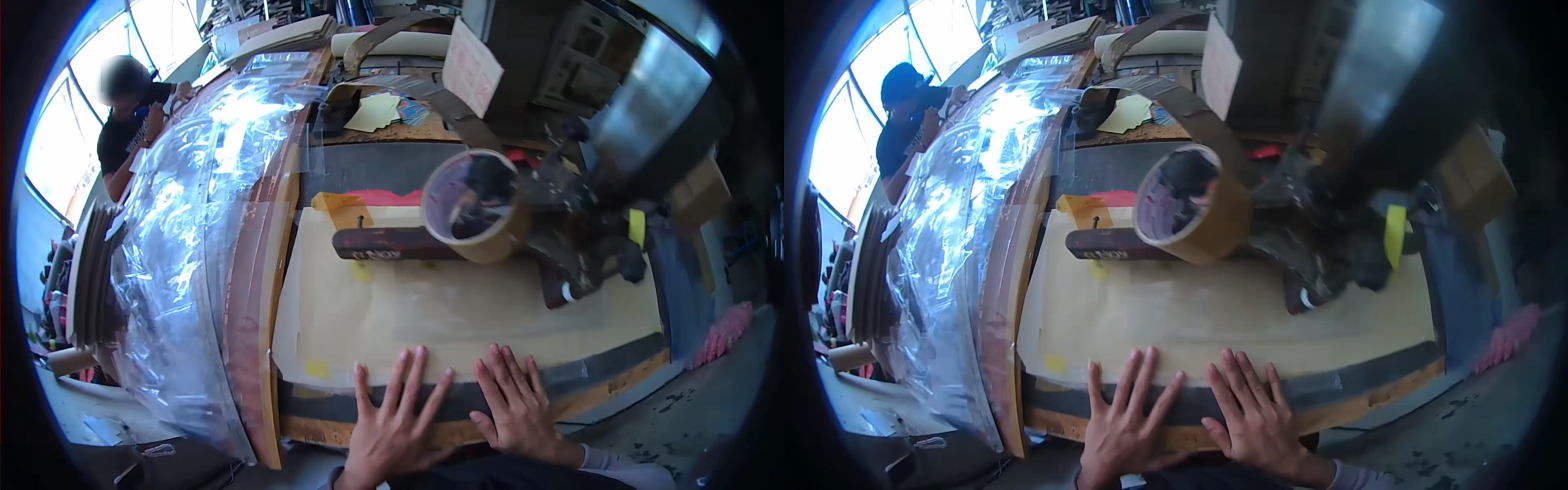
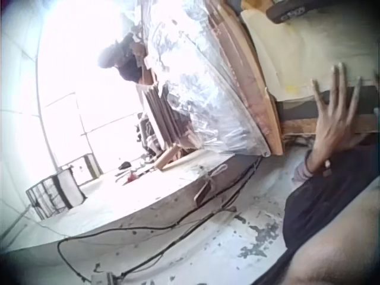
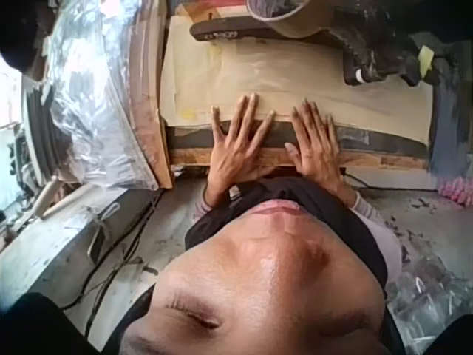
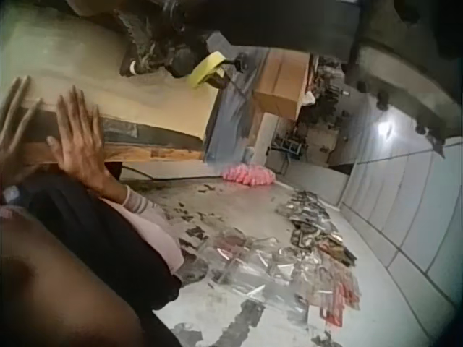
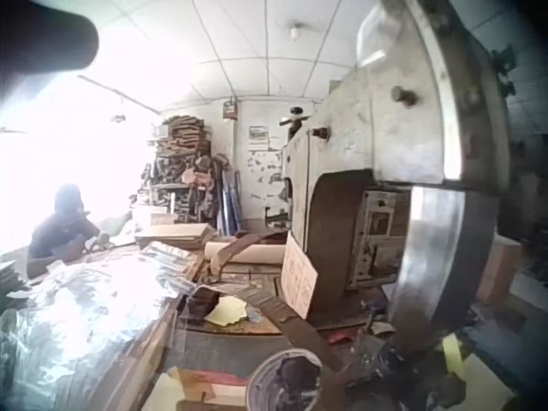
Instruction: The person places a plastic sheet on a workbench under a press machine, aligns it with markers, and then lowers the press head onto the sheet by hand to stamp or bond it.
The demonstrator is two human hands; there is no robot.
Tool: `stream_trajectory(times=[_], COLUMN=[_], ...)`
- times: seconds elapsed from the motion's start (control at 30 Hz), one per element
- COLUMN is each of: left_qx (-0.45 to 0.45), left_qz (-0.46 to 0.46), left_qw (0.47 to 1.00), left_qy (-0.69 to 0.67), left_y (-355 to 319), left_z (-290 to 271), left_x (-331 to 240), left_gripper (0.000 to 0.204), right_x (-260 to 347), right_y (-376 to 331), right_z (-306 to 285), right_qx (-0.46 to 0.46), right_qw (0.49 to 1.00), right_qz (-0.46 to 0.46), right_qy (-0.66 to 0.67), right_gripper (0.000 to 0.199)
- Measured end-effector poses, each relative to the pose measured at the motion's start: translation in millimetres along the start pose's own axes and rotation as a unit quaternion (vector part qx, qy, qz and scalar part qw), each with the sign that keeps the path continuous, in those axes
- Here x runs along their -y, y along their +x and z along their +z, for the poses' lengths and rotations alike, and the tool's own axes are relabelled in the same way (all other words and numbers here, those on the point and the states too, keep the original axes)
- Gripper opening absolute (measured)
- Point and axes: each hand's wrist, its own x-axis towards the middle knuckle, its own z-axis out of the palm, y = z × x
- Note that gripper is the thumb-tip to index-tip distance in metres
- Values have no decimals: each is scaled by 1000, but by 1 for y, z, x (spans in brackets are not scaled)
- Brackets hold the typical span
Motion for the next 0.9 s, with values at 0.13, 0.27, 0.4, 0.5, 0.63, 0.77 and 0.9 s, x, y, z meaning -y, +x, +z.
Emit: stream_trajectory(times=[0.13,0.27,0.4,0.5,0.63,0.77,0.9], left_qx=[-48,-97,-129,-177,-223,-306,-376], left_qz=[0,-18,-57,-75,-101,-190,-176], left_qw=[998,994,989,980,968,927,908], left_qy=[-30,-41,-42,-41,-58,-107,-58], left_y=[5,1,0,13,37,52,55], left_z=[5,6,7,10,8,22,23], left_x=[-1,-2,-5,-9,-3,15,21], left_gripper=[99,86,56,53,52,48,40], right_x=[-10,-26,-66,-107,-152,-158,-159], right_y=[-24,-46,-64,-75,-72,-57,-46], right_z=[5,3,-11,-20,-14,-14,-13], right_qx=[-19,-85,-208,-304,-334,-328,-341], right_qw=[1000,994,973,946,931,923,930], right_qz=[13,-18,-17,63,100,122,93], right_qy=[14,68,102,99,106,159,99], right_gripper=[65,60,46,35,36,38,40])
